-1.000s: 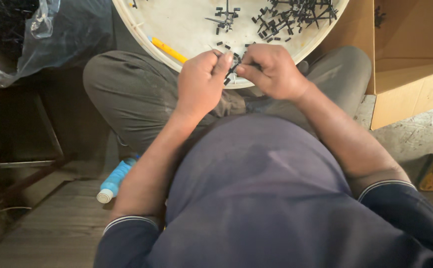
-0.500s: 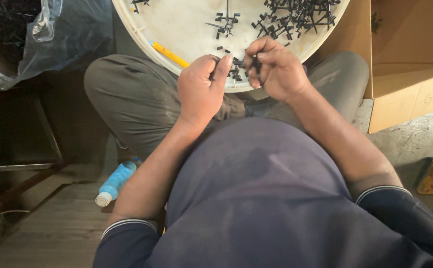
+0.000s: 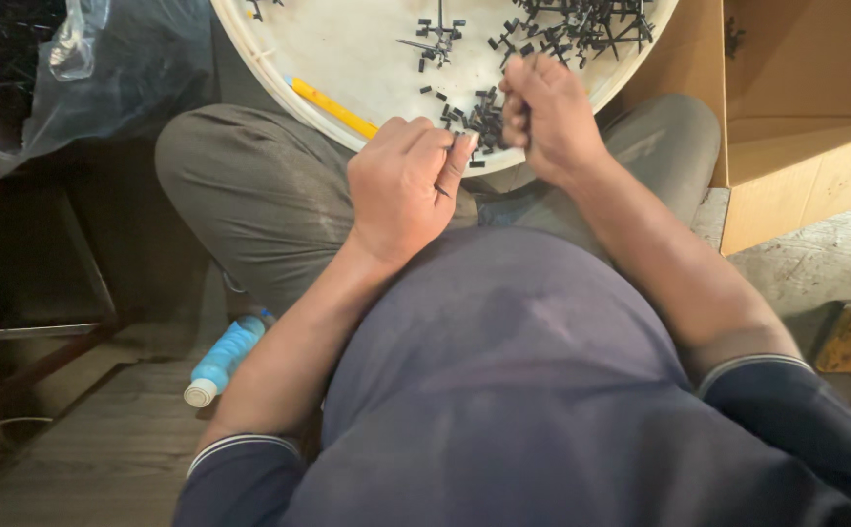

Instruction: The person sits on the floor and repeatedly picks up small black plastic fasteners and metal nails from a white basin. They insert the nails into the fasteners by hand and place the assembled units back into the basin. A yellow utility knife is present but not used.

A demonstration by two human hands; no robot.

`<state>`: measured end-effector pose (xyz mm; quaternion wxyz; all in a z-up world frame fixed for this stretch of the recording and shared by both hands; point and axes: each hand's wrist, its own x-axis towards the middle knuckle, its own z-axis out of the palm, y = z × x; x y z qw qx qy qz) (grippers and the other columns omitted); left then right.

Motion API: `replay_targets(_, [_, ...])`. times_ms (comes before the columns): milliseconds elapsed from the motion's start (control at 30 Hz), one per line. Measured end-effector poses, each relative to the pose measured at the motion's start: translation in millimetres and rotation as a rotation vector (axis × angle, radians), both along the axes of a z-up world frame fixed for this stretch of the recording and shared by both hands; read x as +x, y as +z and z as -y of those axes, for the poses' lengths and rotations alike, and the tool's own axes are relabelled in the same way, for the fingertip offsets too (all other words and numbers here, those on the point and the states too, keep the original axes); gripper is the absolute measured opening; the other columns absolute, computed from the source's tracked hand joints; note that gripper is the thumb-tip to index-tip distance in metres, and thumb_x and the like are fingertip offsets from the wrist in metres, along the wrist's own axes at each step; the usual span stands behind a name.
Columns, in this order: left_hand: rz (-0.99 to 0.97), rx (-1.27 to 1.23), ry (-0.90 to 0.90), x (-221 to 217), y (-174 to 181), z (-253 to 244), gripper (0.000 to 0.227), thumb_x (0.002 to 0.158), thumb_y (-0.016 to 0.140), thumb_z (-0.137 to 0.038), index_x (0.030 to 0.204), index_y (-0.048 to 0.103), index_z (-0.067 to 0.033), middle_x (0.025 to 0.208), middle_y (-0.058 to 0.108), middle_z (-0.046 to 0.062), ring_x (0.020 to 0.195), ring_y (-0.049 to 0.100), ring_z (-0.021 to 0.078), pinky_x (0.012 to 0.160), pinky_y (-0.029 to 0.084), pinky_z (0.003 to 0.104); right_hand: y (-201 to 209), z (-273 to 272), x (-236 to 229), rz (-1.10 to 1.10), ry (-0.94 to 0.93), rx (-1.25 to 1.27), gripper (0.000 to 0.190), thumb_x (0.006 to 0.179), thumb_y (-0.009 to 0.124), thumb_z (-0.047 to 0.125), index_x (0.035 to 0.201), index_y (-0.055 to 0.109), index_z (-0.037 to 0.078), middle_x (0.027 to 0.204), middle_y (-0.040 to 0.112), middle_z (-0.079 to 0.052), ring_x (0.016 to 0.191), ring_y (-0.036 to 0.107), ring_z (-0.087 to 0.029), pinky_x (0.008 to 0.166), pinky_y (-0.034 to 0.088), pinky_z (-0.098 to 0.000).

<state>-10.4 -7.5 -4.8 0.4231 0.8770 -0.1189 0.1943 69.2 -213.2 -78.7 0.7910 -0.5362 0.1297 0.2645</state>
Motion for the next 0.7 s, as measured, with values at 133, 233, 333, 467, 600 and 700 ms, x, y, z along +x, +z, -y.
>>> replay_targets(133, [-0.009,0.083,0.103,9,-3,-2,0.022,0.098,0.075,-0.019,0.083,0.063,-0.0078,0.078,0.06,0.007,0.074,0.06,0.0306,0.063,0.046,0.044,4,7,-9,-0.159,0.247,0.177,0.017,0.098,0.061,0.022,0.102,0.059,0.005,0.088,0.063,-0.006,0.07,0.06,-0.015,0.057,0.051,-0.0306])
replay_targets(233, [-0.036,0.122,0.117,8,-12,-3,0.021,0.098,0.075,-0.02,0.083,0.064,-0.0091,0.077,0.062,0.006,0.073,0.06,0.0306,0.062,0.047,0.044,5,5,-18,-0.103,0.388,0.151,0.017,0.098,0.066,0.016,0.107,0.061,0.003,0.092,0.064,-0.006,0.074,0.059,-0.015,0.059,0.051,-0.0319])
replay_targets(333, [-0.04,0.123,0.079,7,-22,-3,0.02,0.098,0.073,-0.021,0.083,0.066,-0.0094,0.078,0.063,0.007,0.074,0.061,0.0315,0.064,0.048,0.045,11,1,-18,0.076,0.565,-0.195,0.014,0.102,0.067,0.018,0.104,0.064,0.004,0.083,0.062,-0.005,0.067,0.054,-0.014,0.056,0.046,-0.031])
replay_targets(467, [-0.287,0.011,0.143,4,-46,0,0.034,0.099,0.073,-0.024,0.074,0.062,-0.0052,0.069,0.059,0.009,0.064,0.056,0.0305,0.057,0.042,0.043,17,-8,-21,0.634,0.687,-0.561,0.017,0.099,0.071,0.017,0.093,0.065,0.003,0.077,0.062,-0.008,0.067,0.057,-0.017,0.061,0.046,-0.0332])
replay_targets(600, [-0.812,-0.673,0.237,9,-77,3,0.045,0.097,0.069,-0.027,0.063,0.052,-0.0038,0.053,0.046,-0.001,0.052,0.039,0.0088,0.049,0.034,0.035,17,-16,-26,0.815,0.619,-0.609,0.018,0.096,0.074,0.017,0.089,0.065,0.003,0.078,0.064,-0.009,0.068,0.061,-0.018,0.063,0.048,-0.034])
replay_targets(700, [-0.854,-0.852,0.248,11,-92,5,0.044,0.097,0.07,-0.024,0.063,0.052,-0.0026,0.058,0.04,-0.004,0.057,0.033,0.0054,0.049,0.029,0.032,16,-18,-27,0.777,0.579,-0.68,0.021,0.094,0.077,0.019,0.085,0.066,0.003,0.075,0.063,-0.009,0.065,0.059,-0.021,0.06,0.046,-0.0356])
